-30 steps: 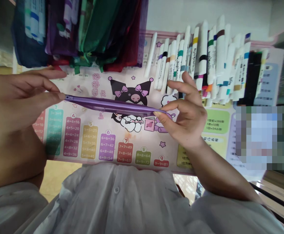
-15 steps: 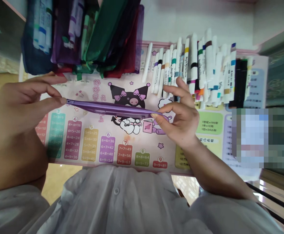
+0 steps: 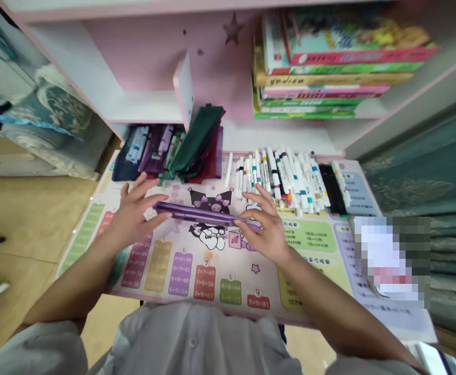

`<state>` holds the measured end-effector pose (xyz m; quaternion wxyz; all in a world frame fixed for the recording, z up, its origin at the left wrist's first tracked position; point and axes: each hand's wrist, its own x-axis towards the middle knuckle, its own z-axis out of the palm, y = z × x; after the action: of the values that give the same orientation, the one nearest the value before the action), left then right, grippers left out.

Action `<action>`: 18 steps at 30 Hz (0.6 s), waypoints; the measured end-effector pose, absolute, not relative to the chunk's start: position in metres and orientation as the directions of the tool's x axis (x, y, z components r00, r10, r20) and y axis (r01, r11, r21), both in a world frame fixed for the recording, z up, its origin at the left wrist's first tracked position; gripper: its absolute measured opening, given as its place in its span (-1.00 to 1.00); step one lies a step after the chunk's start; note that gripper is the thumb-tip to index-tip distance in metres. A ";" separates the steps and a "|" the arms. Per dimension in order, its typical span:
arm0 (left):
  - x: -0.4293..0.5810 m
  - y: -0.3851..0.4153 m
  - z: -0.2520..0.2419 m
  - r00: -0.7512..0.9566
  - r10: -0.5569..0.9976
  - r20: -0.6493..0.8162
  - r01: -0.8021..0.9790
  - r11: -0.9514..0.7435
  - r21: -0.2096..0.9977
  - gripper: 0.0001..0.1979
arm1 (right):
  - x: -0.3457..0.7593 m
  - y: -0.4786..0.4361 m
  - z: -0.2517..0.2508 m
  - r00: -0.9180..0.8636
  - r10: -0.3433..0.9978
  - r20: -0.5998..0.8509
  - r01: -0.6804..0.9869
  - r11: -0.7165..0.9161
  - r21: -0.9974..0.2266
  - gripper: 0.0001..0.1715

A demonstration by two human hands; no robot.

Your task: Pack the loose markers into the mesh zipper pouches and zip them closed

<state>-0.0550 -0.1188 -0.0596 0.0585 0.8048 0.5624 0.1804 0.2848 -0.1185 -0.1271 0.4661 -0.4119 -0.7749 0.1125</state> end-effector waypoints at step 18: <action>-0.051 -0.129 -0.049 0.150 0.935 0.323 0.852 -0.288 0.437 -0.76 | 0.277 -0.116 -0.135 -0.145 0.658 0.739 0.568 0.667 -0.482 -0.90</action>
<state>-0.0506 -0.1291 -0.0495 0.0755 0.7547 0.5918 0.2730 0.2769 -0.1162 -0.1347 0.5128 -0.4056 -0.7554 0.0437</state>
